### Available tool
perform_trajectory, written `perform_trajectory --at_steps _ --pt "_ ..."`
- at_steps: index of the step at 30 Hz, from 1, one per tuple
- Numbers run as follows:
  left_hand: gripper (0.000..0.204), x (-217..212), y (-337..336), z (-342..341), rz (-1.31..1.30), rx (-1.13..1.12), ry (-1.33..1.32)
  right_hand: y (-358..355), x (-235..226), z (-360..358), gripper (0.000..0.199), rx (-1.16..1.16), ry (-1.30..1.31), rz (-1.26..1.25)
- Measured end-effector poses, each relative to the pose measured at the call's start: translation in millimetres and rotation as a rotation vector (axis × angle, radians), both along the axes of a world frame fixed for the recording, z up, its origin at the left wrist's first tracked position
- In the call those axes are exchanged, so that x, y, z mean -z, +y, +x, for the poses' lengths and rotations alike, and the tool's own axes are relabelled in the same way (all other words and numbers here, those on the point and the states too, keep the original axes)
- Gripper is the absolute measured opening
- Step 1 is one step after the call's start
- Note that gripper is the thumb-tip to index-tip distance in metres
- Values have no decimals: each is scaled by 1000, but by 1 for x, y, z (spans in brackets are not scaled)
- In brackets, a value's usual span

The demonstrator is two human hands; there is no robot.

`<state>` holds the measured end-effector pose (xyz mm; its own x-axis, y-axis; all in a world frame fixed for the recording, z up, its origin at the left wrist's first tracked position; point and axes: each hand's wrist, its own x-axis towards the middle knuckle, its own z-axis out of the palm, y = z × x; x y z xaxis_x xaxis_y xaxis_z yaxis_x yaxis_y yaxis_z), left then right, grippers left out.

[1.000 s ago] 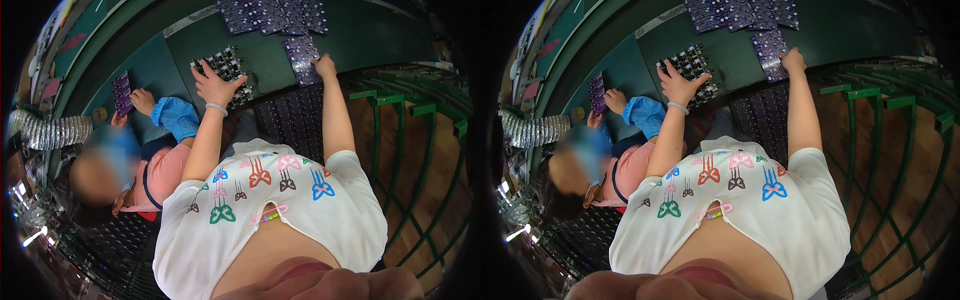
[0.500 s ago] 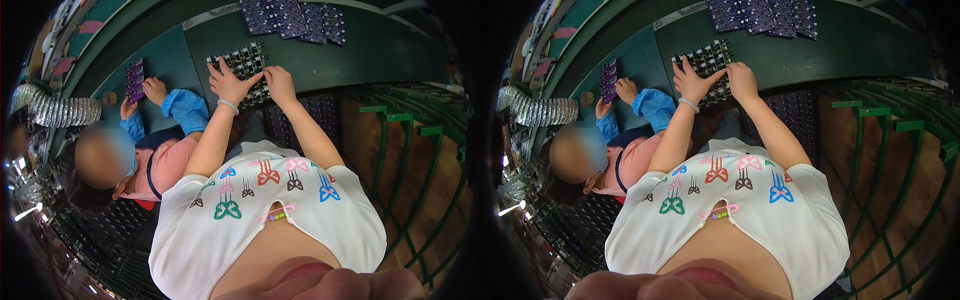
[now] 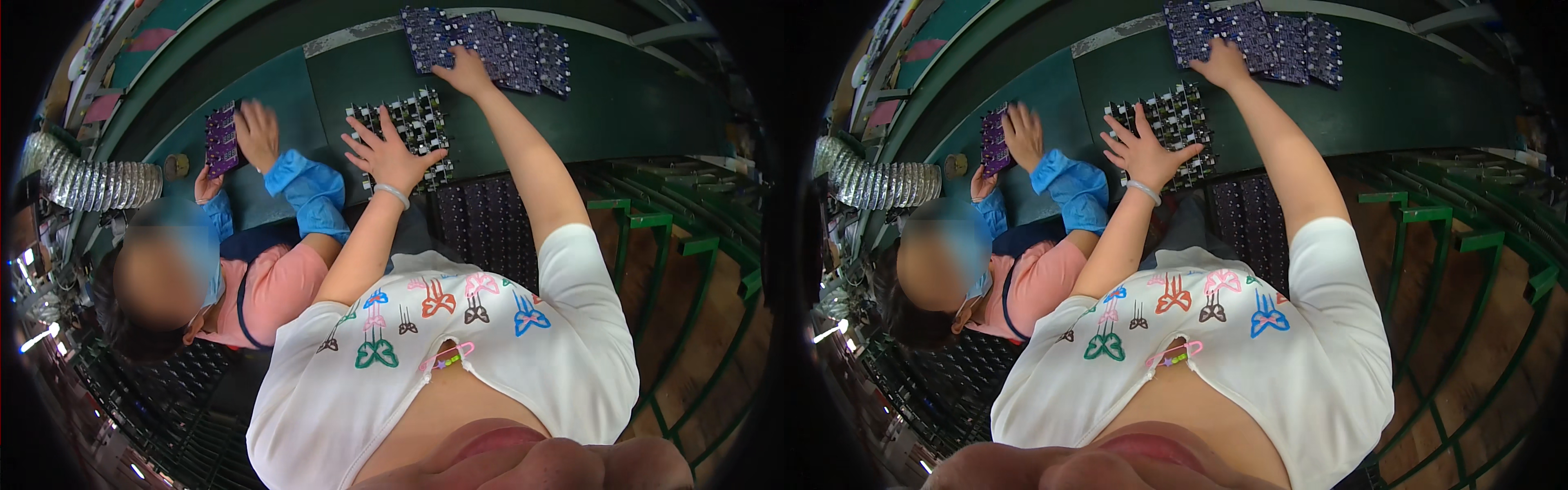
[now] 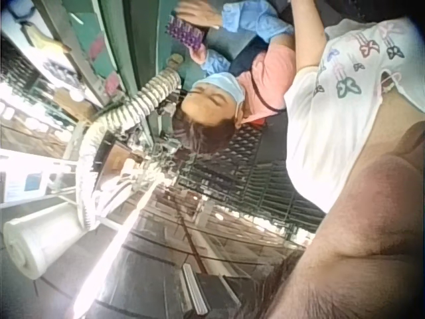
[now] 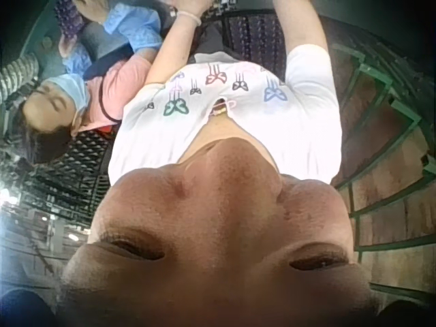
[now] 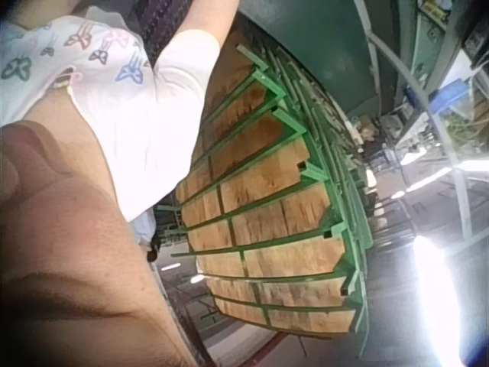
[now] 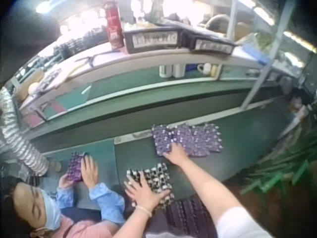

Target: The person picks up a stack of purple circuit boards from a table and walks to a testing station. They place the boards on the table, separate one, and connect a cable to it. The person then presses a button on a testing device and observes the digital readout.

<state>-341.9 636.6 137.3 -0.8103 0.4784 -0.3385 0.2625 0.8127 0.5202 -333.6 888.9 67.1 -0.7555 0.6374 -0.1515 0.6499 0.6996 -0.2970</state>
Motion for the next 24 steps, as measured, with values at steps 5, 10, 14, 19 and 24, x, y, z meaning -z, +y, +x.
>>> perform_trajectory --at_steps 5,10,14,19,24 --pt "127 0 -2 -3 37 3 -64 -34 -7 -71 91 148 -346 1" --pt "113 27 1 9 415 42 -343 -8 35 -40 78 201 -337 -43" --pt "91 49 -7 8 285 248 93 -46 -11 39 53 -60 -73 -134" --pt "81 40 -22 -15 362 100 20 -106 23 107 53 260 406 -754" --pt "71 66 -43 -48 892 -278 -494 -121 31 111 97 379 389 -790"
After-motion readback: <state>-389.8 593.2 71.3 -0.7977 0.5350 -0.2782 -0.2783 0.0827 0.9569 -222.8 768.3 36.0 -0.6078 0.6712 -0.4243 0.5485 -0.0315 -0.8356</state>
